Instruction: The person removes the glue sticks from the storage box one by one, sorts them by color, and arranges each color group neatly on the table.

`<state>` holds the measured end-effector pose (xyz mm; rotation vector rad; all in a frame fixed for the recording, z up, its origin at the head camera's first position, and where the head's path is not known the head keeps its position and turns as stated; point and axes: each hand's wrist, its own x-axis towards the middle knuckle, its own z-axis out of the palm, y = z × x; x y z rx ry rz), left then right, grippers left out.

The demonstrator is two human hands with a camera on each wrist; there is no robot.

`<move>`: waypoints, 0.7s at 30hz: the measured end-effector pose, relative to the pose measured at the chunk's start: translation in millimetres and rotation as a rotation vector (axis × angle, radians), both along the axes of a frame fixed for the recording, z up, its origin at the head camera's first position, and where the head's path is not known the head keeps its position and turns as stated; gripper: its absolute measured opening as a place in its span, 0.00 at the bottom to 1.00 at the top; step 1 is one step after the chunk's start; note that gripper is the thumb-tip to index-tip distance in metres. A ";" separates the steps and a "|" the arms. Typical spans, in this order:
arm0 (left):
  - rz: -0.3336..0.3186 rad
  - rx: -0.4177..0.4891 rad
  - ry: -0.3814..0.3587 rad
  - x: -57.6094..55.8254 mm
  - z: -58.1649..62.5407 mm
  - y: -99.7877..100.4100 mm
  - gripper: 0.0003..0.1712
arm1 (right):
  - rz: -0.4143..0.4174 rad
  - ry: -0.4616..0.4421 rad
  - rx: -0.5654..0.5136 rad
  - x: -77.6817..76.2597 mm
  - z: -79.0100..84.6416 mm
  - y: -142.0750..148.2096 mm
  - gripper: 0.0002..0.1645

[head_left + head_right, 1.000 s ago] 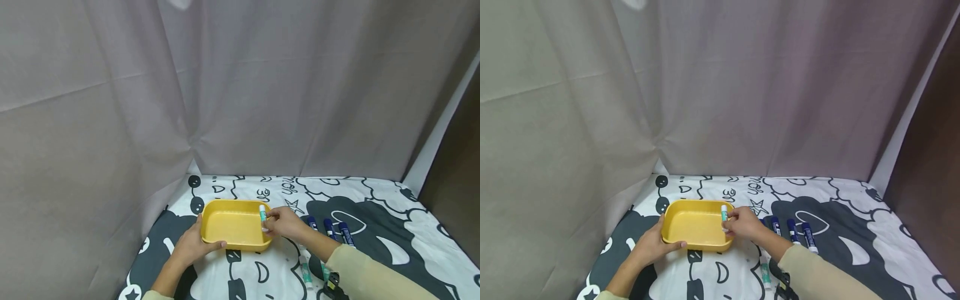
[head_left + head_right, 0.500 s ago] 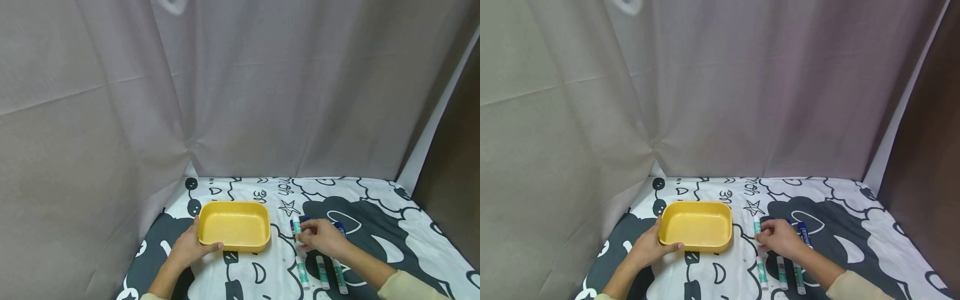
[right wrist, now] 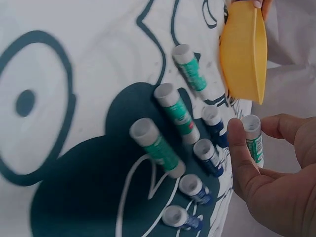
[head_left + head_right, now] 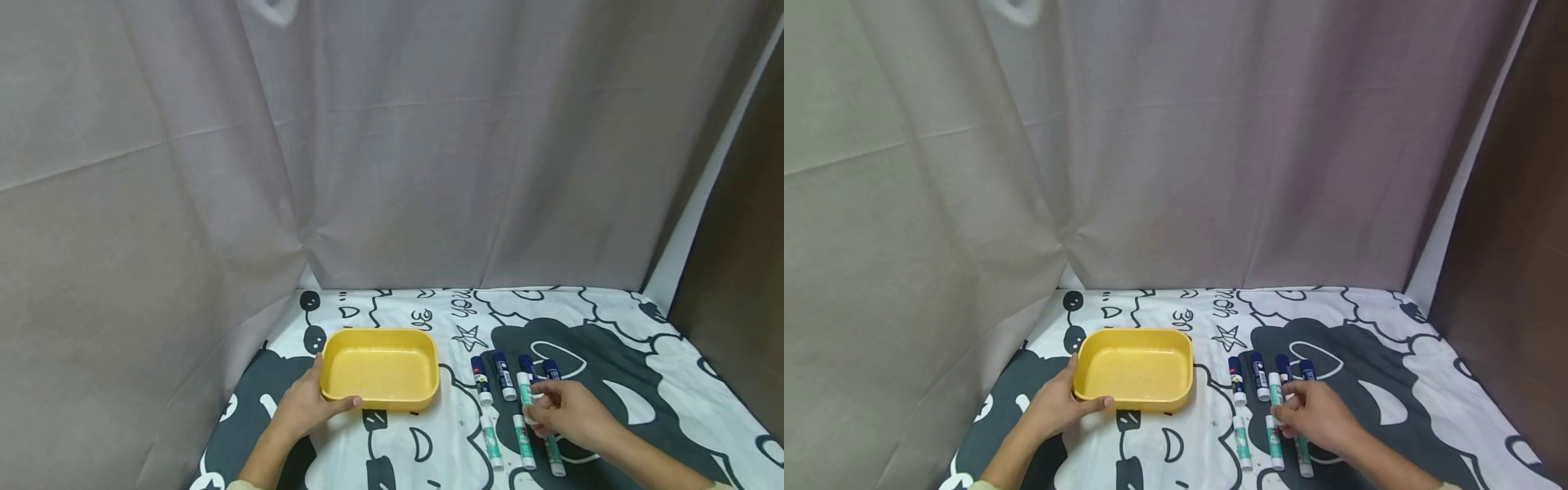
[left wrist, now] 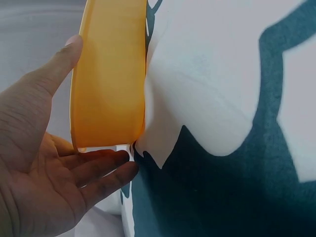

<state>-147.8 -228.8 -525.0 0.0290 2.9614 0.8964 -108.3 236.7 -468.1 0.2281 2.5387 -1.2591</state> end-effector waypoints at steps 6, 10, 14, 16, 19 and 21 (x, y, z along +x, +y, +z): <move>0.002 -0.002 0.004 1.3 0.9 -1.2 0.86 | -0.015 -0.027 0.077 15.4 -6.5 17.1 0.37; 0.000 -0.013 0.007 1.1 1.8 -1.8 0.85 | -0.029 -0.052 0.145 23.8 -14.4 30.5 0.38; -0.004 -0.022 0.005 1.0 2.8 -2.2 0.85 | -0.001 -0.087 0.226 29.7 -22.9 46.2 0.37; -0.006 -0.020 0.004 1.2 3.3 -2.2 0.84 | 0.013 -0.110 0.261 32.2 -27.3 53.1 0.38; -0.007 -0.019 -0.002 1.7 3.9 -1.8 0.85 | 0.019 -0.142 0.288 35.7 -34.5 60.6 0.39; -0.005 -0.018 -0.006 1.6 4.6 -1.5 0.84 | 0.013 -0.148 0.298 37.7 -39.7 63.3 0.39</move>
